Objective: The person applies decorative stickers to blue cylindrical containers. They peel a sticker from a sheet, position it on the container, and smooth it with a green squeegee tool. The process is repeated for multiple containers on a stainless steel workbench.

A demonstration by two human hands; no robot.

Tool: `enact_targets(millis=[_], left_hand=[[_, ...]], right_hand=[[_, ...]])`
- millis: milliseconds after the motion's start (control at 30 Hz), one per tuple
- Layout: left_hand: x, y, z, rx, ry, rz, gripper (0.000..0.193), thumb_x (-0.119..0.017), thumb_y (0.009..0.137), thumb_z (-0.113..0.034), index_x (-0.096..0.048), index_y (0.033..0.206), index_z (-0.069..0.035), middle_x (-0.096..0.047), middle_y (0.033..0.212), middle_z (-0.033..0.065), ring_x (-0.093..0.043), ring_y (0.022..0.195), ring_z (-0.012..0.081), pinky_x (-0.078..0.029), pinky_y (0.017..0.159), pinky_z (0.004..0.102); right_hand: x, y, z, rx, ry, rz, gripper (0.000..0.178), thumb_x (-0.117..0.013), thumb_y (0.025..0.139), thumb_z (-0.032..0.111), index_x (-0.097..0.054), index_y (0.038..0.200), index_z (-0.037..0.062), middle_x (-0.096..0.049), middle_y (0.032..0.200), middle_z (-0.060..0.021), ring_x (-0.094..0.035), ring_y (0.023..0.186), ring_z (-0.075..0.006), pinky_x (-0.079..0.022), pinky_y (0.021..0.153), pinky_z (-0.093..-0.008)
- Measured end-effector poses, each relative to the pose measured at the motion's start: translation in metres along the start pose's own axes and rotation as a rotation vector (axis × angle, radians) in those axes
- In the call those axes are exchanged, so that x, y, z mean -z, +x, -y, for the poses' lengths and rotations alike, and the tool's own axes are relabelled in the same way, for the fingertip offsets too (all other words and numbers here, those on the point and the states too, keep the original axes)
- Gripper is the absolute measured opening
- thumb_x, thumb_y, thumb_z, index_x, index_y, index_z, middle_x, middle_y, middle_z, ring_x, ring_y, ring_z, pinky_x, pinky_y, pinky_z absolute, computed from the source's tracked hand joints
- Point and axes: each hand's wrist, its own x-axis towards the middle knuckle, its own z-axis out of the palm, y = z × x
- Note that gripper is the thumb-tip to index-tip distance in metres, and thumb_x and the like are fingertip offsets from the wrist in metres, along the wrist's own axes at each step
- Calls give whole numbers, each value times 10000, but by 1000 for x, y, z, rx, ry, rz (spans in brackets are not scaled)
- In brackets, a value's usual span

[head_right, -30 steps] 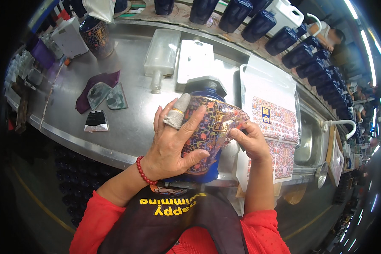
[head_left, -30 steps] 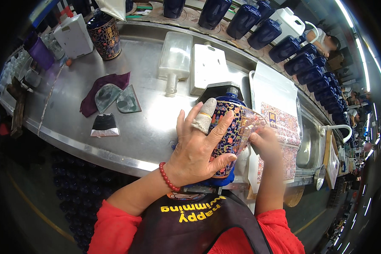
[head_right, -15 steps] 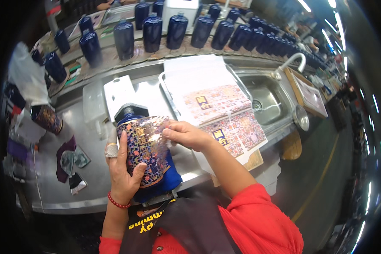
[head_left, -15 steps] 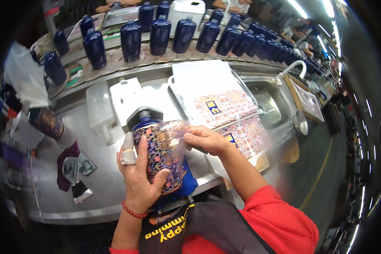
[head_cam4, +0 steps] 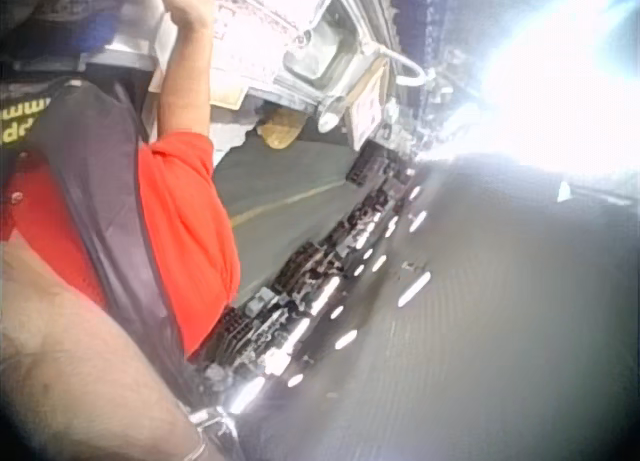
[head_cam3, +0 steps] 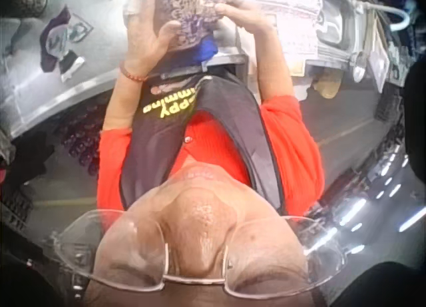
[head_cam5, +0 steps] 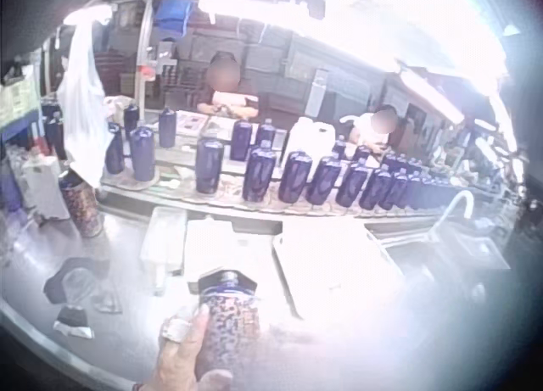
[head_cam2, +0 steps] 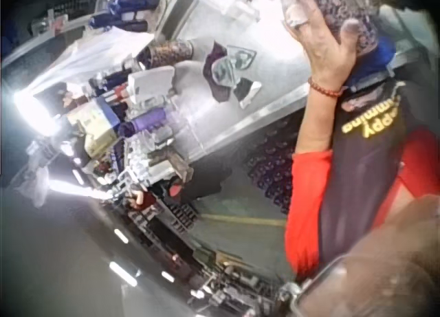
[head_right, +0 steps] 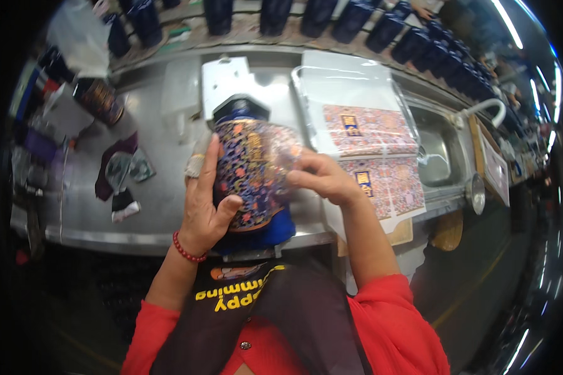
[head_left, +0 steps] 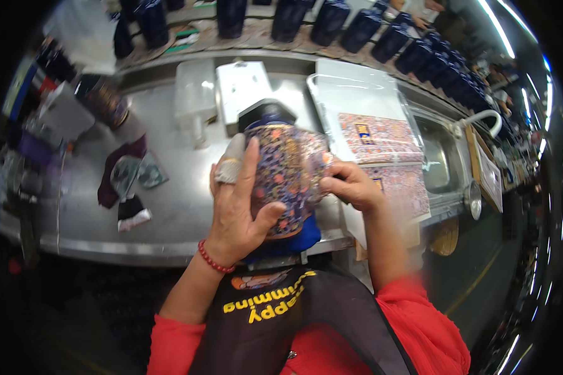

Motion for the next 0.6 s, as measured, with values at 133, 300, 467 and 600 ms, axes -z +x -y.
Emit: enact_targets(millis=[133, 300, 467, 600], left_hand=[[-1, -31, 5, 61, -66, -100, 985, -566, 960, -629, -214, 1597, 34, -342, 1571, 286, -328, 1461, 438, -137, 1186, 619], [-7, -56, -5, 162, 49, -12, 1081, -505, 939, -722, -205, 1571, 102, -384, 1516, 326, -322, 1455, 451, -120, 1194, 611], [-14, -58, -10, 185, 95, 0, 1136, -480, 911, -778, -195, 1568, 104, -409, 1487, 347, -320, 1445, 486, -74, 1175, 671], [-17, -57, -12, 184, 138, -8, 1142, -482, 905, -784, -209, 1560, 110, -420, 1479, 347, -321, 1438, 497, -88, 1169, 679]], right_hand=[[-1, -8, 4, 33, 73, -42, 178, -676, 966, 170, -683, 938, -6, -674, 905, -40, -614, 819, -122, -499, 764, -280], [-9, -11, 4, 74, 184, -57, 162, -725, 954, 167, -678, 994, 17, -672, 921, -20, -621, 831, -120, -509, 792, -282], [-11, -14, -2, 35, 251, -142, 89, -729, 953, 111, -668, 994, 62, -674, 911, -2, -604, 814, -78, -495, 754, -253], [-6, -17, -3, 11, 231, -195, 91, -728, 955, 119, -663, 988, 64, -663, 893, 11, -590, 791, -65, -477, 729, -234]])
